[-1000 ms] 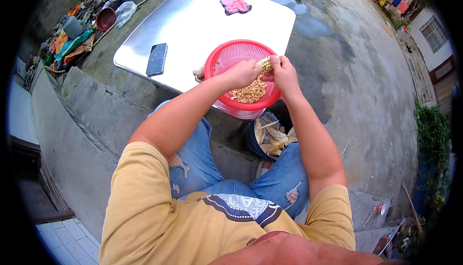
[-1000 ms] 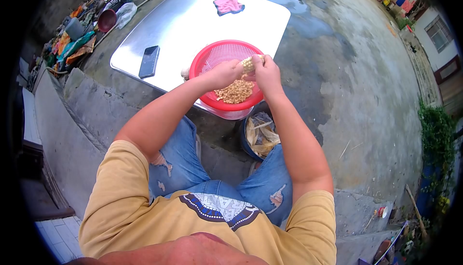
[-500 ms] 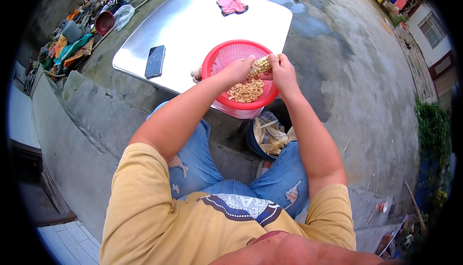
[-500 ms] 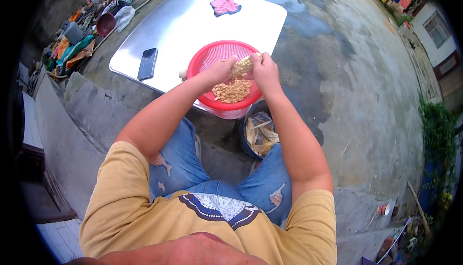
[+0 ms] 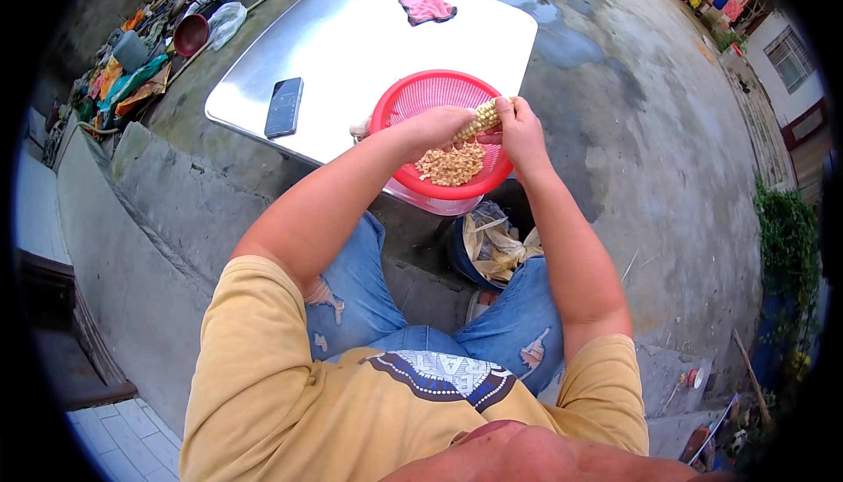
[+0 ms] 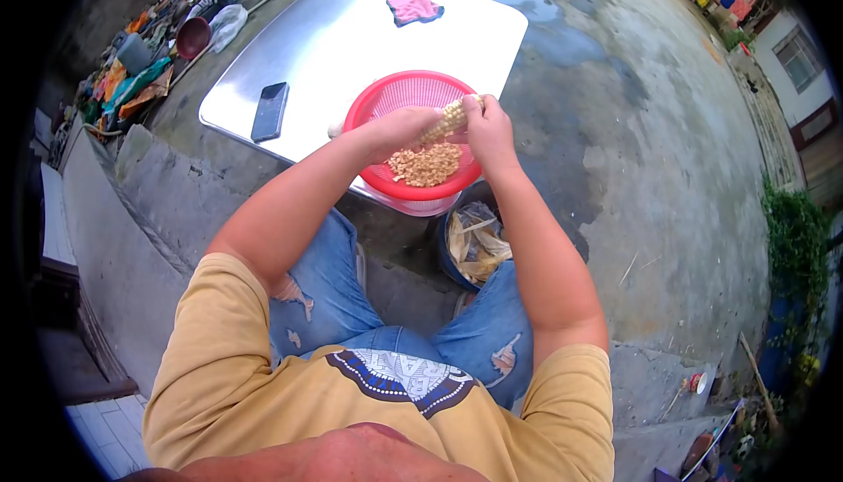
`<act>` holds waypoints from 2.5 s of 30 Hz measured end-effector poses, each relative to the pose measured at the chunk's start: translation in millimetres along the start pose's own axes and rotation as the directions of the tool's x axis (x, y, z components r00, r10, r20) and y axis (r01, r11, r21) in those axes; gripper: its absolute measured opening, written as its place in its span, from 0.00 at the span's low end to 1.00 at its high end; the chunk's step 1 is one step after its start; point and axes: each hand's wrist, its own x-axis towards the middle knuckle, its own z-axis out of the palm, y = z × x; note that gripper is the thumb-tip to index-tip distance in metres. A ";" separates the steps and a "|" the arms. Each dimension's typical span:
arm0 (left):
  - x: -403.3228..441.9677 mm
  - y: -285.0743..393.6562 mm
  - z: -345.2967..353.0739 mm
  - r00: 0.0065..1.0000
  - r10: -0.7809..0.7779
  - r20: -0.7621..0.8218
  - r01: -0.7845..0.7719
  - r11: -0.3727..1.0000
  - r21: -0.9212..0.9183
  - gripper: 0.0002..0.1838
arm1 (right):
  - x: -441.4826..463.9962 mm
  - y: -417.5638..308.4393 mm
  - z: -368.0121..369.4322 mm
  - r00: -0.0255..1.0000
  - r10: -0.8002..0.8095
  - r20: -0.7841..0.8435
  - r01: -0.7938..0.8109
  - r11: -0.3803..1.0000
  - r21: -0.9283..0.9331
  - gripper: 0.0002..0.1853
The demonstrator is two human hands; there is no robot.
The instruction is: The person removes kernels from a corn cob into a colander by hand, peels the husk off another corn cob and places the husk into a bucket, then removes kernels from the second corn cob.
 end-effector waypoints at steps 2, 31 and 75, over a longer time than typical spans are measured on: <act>-4.2 3.2 1.9 1.000 0.002 -0.018 -0.002 1.000 0.022 0.22 | 0.4 1.2 0.0 1.000 -0.007 0.010 0.007 1.000 -0.001 0.17; 7.4 -6.7 0.3 0.999 0.019 -0.034 -0.017 0.997 0.069 0.25 | 1.1 1.9 -0.3 1.000 0.016 -0.006 -0.016 1.000 0.020 0.17; 8.9 -9.9 7.1 0.979 0.192 -0.062 -0.177 0.965 0.193 0.28 | 2.0 5.9 -0.3 0.999 -0.018 0.045 0.020 0.999 -0.047 0.19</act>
